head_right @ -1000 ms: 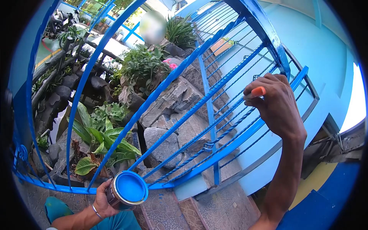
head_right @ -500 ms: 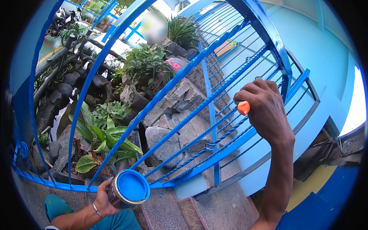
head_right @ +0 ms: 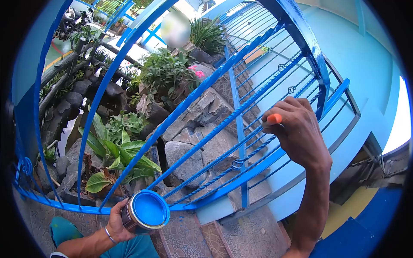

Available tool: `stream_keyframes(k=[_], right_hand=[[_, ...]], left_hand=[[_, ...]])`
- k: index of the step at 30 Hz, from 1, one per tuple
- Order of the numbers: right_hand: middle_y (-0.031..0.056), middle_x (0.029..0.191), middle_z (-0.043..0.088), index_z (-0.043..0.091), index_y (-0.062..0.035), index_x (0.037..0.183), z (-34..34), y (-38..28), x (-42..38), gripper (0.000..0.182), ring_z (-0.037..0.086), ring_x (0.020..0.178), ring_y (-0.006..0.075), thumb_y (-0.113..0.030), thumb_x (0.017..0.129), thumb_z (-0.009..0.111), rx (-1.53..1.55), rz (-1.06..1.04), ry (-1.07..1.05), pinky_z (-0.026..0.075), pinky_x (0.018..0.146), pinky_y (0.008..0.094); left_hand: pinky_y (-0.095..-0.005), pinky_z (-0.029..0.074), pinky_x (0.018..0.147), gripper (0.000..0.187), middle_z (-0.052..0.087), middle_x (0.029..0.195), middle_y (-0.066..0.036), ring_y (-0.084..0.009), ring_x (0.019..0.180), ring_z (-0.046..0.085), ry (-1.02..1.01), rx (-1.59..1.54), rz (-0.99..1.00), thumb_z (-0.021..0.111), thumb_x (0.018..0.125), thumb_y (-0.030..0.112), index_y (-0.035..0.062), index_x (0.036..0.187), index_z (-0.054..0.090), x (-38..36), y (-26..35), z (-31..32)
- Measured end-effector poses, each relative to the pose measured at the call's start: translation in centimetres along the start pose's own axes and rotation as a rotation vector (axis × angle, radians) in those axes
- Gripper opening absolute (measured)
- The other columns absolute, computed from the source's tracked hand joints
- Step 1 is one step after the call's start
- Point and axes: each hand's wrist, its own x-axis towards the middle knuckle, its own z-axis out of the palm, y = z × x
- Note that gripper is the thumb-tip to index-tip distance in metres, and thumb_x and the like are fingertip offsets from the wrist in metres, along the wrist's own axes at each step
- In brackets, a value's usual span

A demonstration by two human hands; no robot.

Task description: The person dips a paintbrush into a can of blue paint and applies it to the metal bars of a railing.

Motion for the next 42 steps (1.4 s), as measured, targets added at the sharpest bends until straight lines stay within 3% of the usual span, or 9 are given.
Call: stream_keyframes(k=[4,9,12,18,23,27,31,38,42], right_hand=[[-0.0008,0.097,0.074,0.076,-0.0133,0.097,2.1,0.8,0.6,0.010,0.064,0.102,0.0200,-0.005,0.091,0.079,-0.189,-0.095,0.128,0.046,0.106,0.0419],[-0.0006,0.098,0.074,0.078,-0.0133,0.098,0.9,-0.6,0.2,0.010,0.064,0.103,0.0200,-0.007,0.091,0.080,-0.041,-0.030,-0.036,0.047,0.108,0.0419],[-0.0011,0.097,0.074,0.078,-0.0139,0.098,2.2,-0.2,0.5,0.010,0.064,0.102,0.0197,-0.008,0.091,0.080,-0.078,-0.080,0.156,0.047,0.108,0.0419],[-0.0007,0.098,0.074,0.078,-0.0136,0.099,2.5,-1.0,0.0,0.010,0.064,0.102,0.0196,-0.008,0.091,0.080,-0.128,-0.073,-0.027,0.047,0.108,0.0420],[-0.0006,0.096,0.073,0.079,-0.0135,0.099,3.4,-0.8,0.4,0.010,0.064,0.102,0.0194,-0.010,0.089,0.081,-0.166,-0.176,0.173,0.047,0.106,0.0402],[-0.0001,0.096,0.073,0.079,-0.0131,0.100,3.8,-1.3,-0.4,0.011,0.064,0.101,0.0193,-0.012,0.090,0.080,-0.188,-0.137,0.000,0.047,0.103,0.0411],[-0.0007,0.097,0.074,0.078,-0.0138,0.098,3.8,-1.8,-0.7,0.009,0.064,0.102,0.0191,-0.011,0.090,0.080,-0.080,-0.140,0.178,0.044,0.103,0.0394],[-0.0019,0.098,0.075,0.079,-0.0150,0.100,4.2,-2.2,-2.1,0.013,0.066,0.101,0.0168,-0.011,0.088,0.081,-0.153,-0.153,0.086,0.045,0.103,0.0408],[-0.0027,0.099,0.076,0.079,-0.0155,0.098,4.2,-2.1,-1.8,0.015,0.066,0.103,0.0167,-0.014,0.084,0.084,-0.141,-0.185,0.333,0.045,0.102,0.0410]], left_hand=[[-0.0729,0.047,0.110,0.069,0.062,0.154,-0.017,-0.0448,0.137,0.061,-0.013,-0.008,0.016,0.050,0.101,0.061,0.0170,0.153,0.060,0.2,-0.1,-0.1],[-0.0734,0.047,0.110,0.068,0.062,0.153,-0.017,-0.0448,0.137,0.061,-0.008,-0.013,0.009,0.049,0.101,0.061,0.0169,0.152,0.060,0.2,-0.1,-0.2],[-0.0734,0.047,0.110,0.068,0.062,0.153,-0.018,-0.0446,0.137,0.061,-0.008,-0.005,0.010,0.049,0.102,0.061,0.0167,0.152,0.061,0.0,0.0,-0.1],[-0.0727,0.048,0.109,0.068,0.063,0.153,-0.018,-0.0444,0.135,0.062,-0.005,-0.022,0.005,0.049,0.101,0.061,0.0163,0.152,0.061,-0.1,0.0,0.0],[-0.0727,0.049,0.108,0.068,0.063,0.152,-0.017,-0.0443,0.135,0.063,-0.018,-0.022,-0.004,0.050,0.101,0.061,0.0165,0.151,0.061,0.0,-0.1,-0.1],[-0.0726,0.049,0.108,0.068,0.063,0.152,-0.017,-0.0443,0.135,0.063,0.010,-0.019,0.005,0.050,0.101,0.061,0.0167,0.151,0.062,0.1,-0.1,-0.3],[-0.0732,0.048,0.109,0.068,0.063,0.153,-0.017,-0.0445,0.136,0.062,-0.003,-0.010,0.008,0.050,0.101,0.061,0.0172,0.151,0.062,0.0,0.0,-0.2],[-0.0727,0.048,0.110,0.069,0.062,0.154,-0.017,-0.0446,0.137,0.062,-0.007,-0.012,0.020,0.050,0.101,0.061,0.0170,0.152,0.061,-0.2,0.1,0.3],[-0.0719,0.047,0.111,0.069,0.062,0.154,-0.018,-0.0446,0.137,0.061,-0.022,-0.030,-0.015,0.050,0.101,0.061,0.0171,0.153,0.061,-0.3,0.1,0.1]])
